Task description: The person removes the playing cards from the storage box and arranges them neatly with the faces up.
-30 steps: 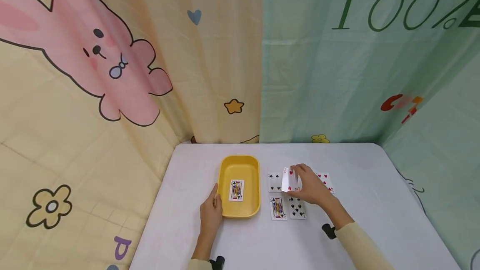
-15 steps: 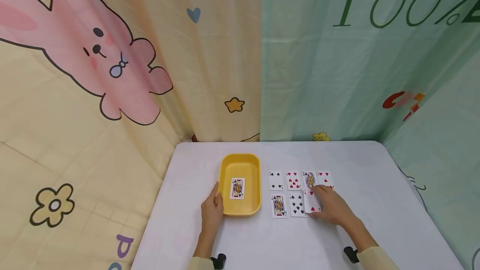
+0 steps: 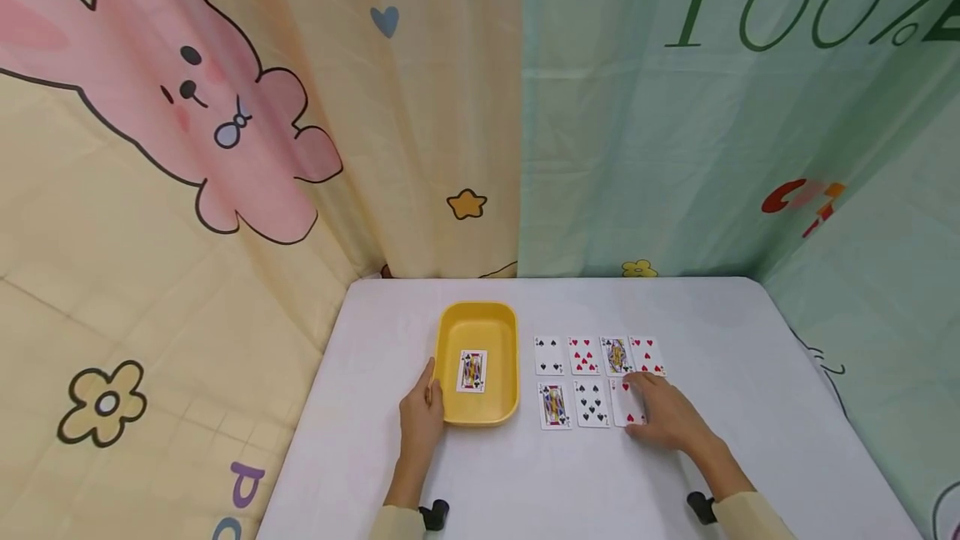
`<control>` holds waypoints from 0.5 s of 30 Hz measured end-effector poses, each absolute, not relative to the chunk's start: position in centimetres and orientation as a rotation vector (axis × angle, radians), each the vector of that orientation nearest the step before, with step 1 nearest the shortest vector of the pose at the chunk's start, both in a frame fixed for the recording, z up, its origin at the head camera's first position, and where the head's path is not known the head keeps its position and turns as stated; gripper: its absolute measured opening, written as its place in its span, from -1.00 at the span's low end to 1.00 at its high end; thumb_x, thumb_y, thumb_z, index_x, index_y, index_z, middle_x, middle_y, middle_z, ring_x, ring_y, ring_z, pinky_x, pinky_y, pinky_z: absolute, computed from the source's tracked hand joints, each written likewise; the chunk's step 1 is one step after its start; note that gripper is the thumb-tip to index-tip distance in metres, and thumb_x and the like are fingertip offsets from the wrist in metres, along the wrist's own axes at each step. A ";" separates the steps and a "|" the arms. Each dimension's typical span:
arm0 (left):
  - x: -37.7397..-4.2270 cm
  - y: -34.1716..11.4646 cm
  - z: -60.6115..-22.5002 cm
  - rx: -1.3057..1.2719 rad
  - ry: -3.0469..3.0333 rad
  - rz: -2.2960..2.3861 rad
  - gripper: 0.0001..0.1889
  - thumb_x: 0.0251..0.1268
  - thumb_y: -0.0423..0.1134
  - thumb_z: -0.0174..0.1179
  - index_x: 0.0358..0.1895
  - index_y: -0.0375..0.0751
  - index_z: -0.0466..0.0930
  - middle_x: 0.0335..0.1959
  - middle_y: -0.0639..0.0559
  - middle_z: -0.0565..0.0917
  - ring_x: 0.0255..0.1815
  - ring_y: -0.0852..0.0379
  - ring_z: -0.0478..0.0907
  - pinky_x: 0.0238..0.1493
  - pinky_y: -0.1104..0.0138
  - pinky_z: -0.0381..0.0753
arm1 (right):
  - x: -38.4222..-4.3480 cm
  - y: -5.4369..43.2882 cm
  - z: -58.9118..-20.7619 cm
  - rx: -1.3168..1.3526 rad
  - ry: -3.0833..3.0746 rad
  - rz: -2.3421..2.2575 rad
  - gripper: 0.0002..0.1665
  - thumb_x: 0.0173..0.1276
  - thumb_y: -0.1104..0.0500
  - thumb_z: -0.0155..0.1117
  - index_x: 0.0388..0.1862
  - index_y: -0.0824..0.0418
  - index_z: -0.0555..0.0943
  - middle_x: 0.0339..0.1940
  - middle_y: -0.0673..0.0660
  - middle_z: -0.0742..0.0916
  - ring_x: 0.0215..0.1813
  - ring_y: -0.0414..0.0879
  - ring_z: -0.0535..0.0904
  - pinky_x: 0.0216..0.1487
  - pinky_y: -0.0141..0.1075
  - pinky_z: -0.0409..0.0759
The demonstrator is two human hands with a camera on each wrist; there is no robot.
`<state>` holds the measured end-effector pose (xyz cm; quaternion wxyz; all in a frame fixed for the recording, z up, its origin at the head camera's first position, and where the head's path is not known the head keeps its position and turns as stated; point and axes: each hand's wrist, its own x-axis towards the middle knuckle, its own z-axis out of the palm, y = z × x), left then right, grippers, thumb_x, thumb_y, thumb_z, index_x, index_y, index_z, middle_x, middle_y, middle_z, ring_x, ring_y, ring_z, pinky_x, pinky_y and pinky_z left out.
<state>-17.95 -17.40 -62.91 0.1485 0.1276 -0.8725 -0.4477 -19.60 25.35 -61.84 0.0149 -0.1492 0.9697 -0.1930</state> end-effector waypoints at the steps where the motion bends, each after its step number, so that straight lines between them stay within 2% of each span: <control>1: -18.0 -17.4 -62.9 0.366 -2.511 -1.282 -0.51 0.54 -0.30 0.14 0.47 -0.08 0.47 -0.65 0.14 0.29 -0.64 0.28 0.19 -0.56 0.44 0.27 | -19.6 25.4 -61.9 -0.453 3.013 -0.600 -0.06 -0.09 0.05 0.68 0.32 0.23 0.54 0.29 0.28 0.64 0.34 0.32 0.52 0.31 0.23 0.48; 15: -18.0 -17.5 -63.1 0.380 -2.524 -1.294 -0.50 0.55 -0.28 0.13 0.50 -0.02 0.45 -0.63 0.11 0.32 -0.62 0.26 0.22 -0.56 0.44 0.29 | -19.6 25.3 -61.5 -0.403 2.951 -0.574 -0.01 -0.01 -0.01 0.66 0.41 0.21 0.48 0.37 0.34 0.57 0.39 0.37 0.47 0.32 0.30 0.44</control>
